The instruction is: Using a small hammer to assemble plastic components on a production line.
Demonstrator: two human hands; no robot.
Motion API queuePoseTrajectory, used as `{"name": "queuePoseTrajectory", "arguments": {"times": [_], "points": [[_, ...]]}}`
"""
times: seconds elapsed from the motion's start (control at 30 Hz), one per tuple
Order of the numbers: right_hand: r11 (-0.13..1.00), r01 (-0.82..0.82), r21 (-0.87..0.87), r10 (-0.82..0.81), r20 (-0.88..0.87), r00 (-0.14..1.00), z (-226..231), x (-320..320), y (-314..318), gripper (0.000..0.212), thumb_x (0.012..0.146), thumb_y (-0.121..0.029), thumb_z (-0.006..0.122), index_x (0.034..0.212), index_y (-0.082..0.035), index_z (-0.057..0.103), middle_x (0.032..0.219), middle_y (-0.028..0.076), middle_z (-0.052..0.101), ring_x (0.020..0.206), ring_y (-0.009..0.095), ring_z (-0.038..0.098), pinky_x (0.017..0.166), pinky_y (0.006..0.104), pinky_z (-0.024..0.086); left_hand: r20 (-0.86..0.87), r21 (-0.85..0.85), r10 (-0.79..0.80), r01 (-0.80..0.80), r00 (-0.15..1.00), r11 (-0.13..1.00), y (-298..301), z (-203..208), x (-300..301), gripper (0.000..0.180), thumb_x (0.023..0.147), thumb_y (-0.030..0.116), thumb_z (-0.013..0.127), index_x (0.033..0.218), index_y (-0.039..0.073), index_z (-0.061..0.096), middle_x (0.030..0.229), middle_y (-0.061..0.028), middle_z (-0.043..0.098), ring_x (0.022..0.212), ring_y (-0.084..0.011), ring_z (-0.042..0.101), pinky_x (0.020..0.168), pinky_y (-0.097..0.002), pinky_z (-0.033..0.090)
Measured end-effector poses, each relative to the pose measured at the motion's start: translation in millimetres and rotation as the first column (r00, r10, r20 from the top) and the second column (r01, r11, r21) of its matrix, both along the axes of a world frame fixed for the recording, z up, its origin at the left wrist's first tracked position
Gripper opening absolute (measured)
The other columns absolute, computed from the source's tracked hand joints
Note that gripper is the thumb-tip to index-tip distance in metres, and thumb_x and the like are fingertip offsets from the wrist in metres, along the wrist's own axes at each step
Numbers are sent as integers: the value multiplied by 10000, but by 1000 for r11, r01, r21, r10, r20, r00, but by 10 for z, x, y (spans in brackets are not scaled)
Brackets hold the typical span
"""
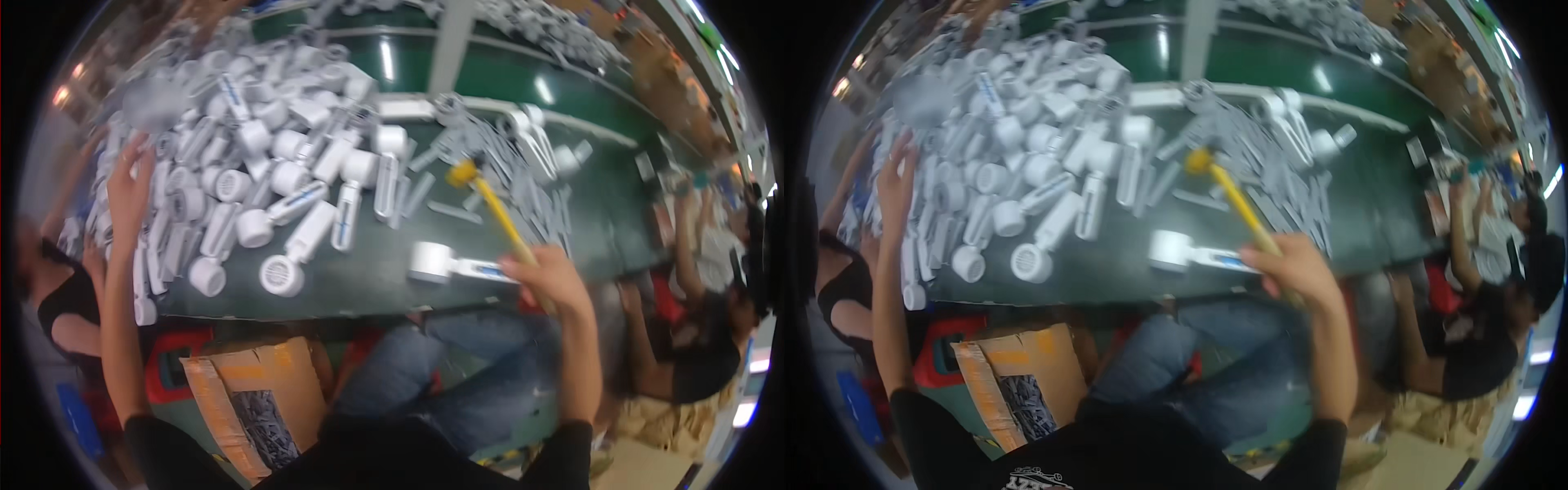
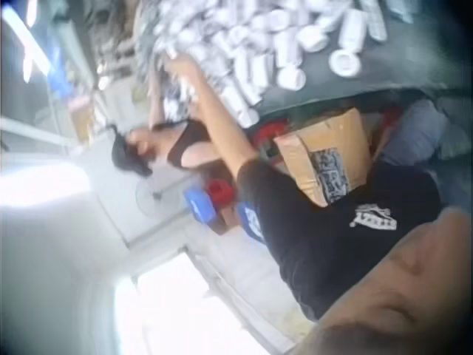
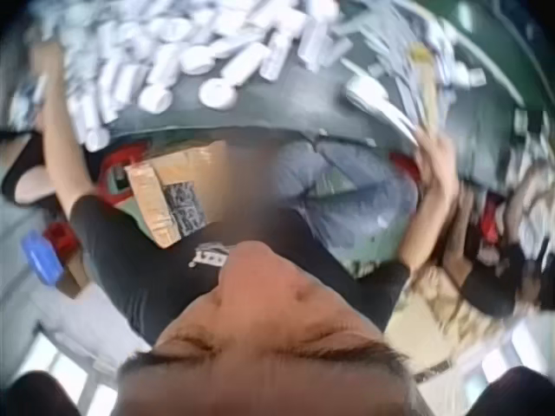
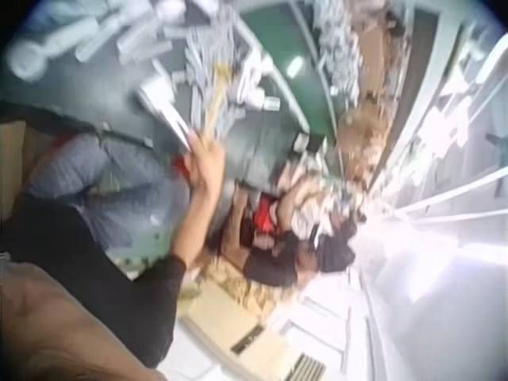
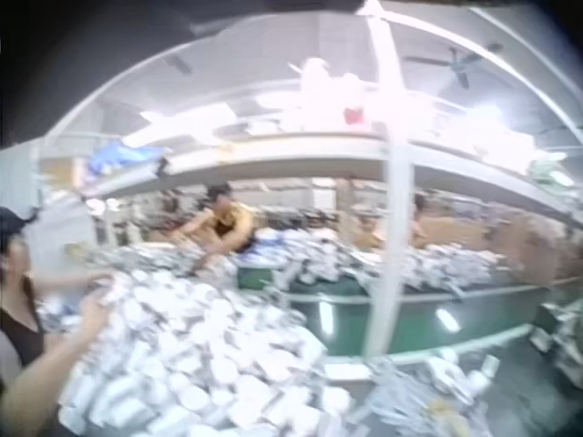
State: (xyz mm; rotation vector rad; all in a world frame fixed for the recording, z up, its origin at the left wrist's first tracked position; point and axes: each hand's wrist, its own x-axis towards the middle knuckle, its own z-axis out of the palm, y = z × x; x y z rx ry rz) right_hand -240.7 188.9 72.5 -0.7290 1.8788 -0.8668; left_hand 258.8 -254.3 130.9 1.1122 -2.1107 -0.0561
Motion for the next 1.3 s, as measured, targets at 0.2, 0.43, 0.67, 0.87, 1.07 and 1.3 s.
{"name": "queuePoseTrajectory", "arguments": {"times": [0.2, 0.43, 0.67, 0.87, 1.07, 1.3], "points": [[985, 39, -166, -33, 42, 999, -370, 80, 13, 381, 957, -212, 802, 1238, 41, 749, 1380, 39, 653, 580, 54, 575, 495, 220, 467, 167, 24, -765, 773, 622, 633, 2236, -405, -2047, 369, 914, 79, 768, 1280, 49, 729, 1262, -141, 736, 1181, -345, 686, 1019, -448, 541], [832, 387, -398, -361, 141, 922, -528, -48, 186, 304, 1060, -322, 699, 1123, -25, 714, 591, -25, 523, 452, 57, 453, 417, 245, 323, 157, 107, -686, 678, 711, 727, 2067, -857, -3293, 251, 878, 80, 781, 1125, 48, 807, 1094, -126, 760, 1043, -341, 685, 970, -463, 541], [691, 549, -470, -462, 296, 836, -694, -115, 256, 308, 1078, -326, 663, 990, -32, 651, 556, 6, 494, 407, 90, 401, 394, 264, 292, 274, 357, -697, 603, 663, 714, 2127, -1015, -3977, 301, 896, 328, 814, 1057, 74, 825, 1020, -151, 765, 1076, -352, 691, 935, -468, 556], [716, 519, -467, -398, 338, 853, -737, -97, 224, 294, 1078, -314, 669, 1019, -26, 667, 565, 5, 510, 412, 86, 417, 395, 259, 302, 168, 363, -667, 584, 726, 726, 2132, -1183, -4200, 316, 863, 274, 849, 1094, 70, 783, 1104, -149, 709, 1019, -352, 700, 889, -459, 555], [742, 479, -470, -371, 307, 876, -665, -49, 190, 278, 1081, -297, 668, 1032, -23, 668, 591, -8, 528, 420, 73, 437, 398, 244, 319, 23, 609, -651, 506, 759, 611, 2017, -1165, -4270, 301, 840, 231, 863, 1071, 47, 805, 1052, -147, 785, 978, -304, 755, 874, -416, 586], [750, 468, -468, -369, 292, 883, -625, -21, 184, 264, 1085, -285, 658, 1040, -26, 672, 586, -25, 521, 434, 65, 454, 404, 240, 319, -9, 609, -661, 528, 751, 592, 1811, -1148, -4211, 244, 861, 186, 828, 1068, 58, 818, 906, -123, 795, 857, -250, 762, 831, -360, 587]]}}
